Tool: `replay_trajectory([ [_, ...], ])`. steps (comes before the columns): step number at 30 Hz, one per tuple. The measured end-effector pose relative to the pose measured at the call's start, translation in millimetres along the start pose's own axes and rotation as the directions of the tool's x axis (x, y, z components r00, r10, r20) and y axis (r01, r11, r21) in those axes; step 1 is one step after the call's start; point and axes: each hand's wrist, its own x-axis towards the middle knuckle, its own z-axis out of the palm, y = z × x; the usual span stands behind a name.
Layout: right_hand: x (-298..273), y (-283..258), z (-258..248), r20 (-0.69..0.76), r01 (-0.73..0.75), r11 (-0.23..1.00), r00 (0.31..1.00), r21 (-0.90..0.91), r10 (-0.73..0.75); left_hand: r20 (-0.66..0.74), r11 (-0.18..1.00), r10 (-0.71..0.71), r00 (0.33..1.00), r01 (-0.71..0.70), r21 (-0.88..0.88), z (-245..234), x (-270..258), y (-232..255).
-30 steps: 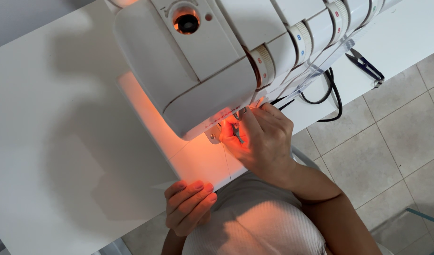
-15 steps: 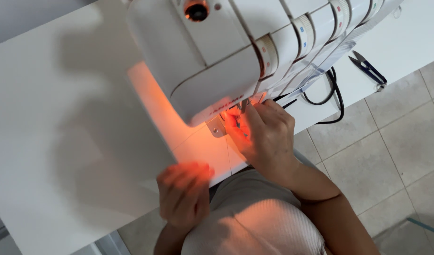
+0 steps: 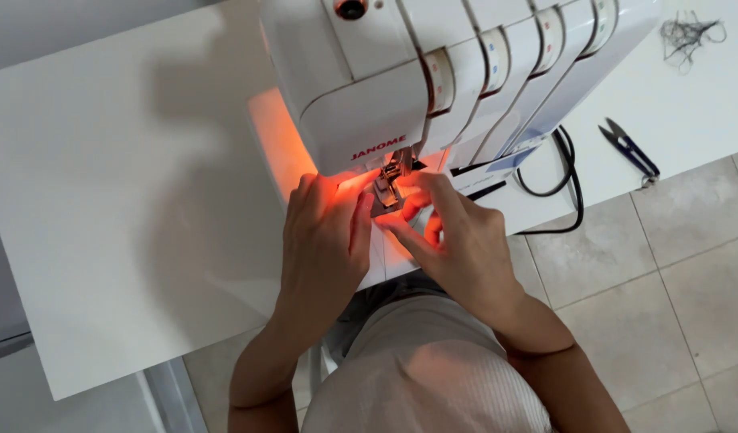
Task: Threading a Janome serger machine using tweezers and thread snips.
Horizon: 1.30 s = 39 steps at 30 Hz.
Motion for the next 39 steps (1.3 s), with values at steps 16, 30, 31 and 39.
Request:
replay_trajectory([
  [16,21.0,31.2,-14.8,0.1,0.144,0.988,0.985,-0.052,-0.139,-0.048,0.993,-0.098,0.994,0.095,-0.064,14.6,2.0,8.6],
  [30,31.5,31.1,-35.9,0.145,0.203,0.977,0.971,-0.06,-0.192,-0.032,0.995,-0.094,0.995,0.093,-0.035,12.1,4.7,12.2],
  [31,34.3,31.9,-30.2,0.102,0.238,0.968,0.968,-0.08,-0.23,-0.031,0.995,-0.095,0.995,0.094,-0.041,11.8,5.6,12.0],
  [39,40.9,40.1,-10.0,0.09,0.291,0.945,0.956,-0.153,-0.28,0.007,0.992,-0.124,0.992,0.124,-0.022,11.7,4.6,10.8],
])
